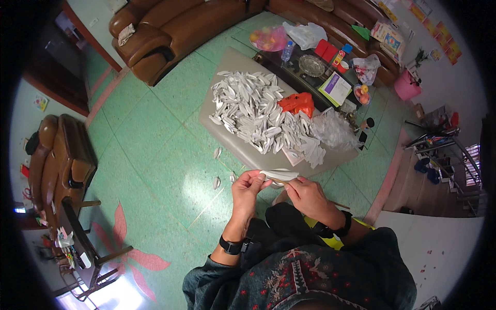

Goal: The person folds and connects white paper components by hand, using a small wooden stick to adjust the fit of one part inside another.

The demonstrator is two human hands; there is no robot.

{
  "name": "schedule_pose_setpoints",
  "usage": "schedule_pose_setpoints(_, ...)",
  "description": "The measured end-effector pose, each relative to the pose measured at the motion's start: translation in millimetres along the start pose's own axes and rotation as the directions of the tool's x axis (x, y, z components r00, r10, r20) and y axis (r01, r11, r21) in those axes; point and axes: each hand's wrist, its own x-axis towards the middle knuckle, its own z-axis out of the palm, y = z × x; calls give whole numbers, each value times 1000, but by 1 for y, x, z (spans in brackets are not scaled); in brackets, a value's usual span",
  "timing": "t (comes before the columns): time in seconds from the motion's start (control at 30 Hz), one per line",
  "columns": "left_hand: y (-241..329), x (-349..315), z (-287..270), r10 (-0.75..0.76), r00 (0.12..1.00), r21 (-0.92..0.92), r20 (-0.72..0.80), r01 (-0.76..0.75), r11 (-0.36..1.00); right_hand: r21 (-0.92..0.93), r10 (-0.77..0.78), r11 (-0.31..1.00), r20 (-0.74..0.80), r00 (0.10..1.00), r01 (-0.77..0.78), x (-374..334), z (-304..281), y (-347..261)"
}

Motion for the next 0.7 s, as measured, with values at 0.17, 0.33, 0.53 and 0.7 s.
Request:
schedule_pose_setpoints(0.17, -3, -8, 8, -91, 996, -33, 19, 91, 995, 92, -26, 995, -125, 992, 37, 5, -3, 0)
schedule_pose_setpoints(0.33, 6, -8, 7, -39, 997, -29, -62, 37, 999, 185, 15, 983, -60, 998, -3, -10, -16, 7)
schedule_pose_setpoints(0.53, 9, -7, 17, -74, 997, -21, -11, 74, 997, -13, 78, 997, -53, 996, -79, -11, -15, 4)
schedule_pose_setpoints(0.7, 7, -8, 14, -82, 996, -4, 29, 82, 997, -38, 32, 999, -172, 985, -39, -7, -15, -10)
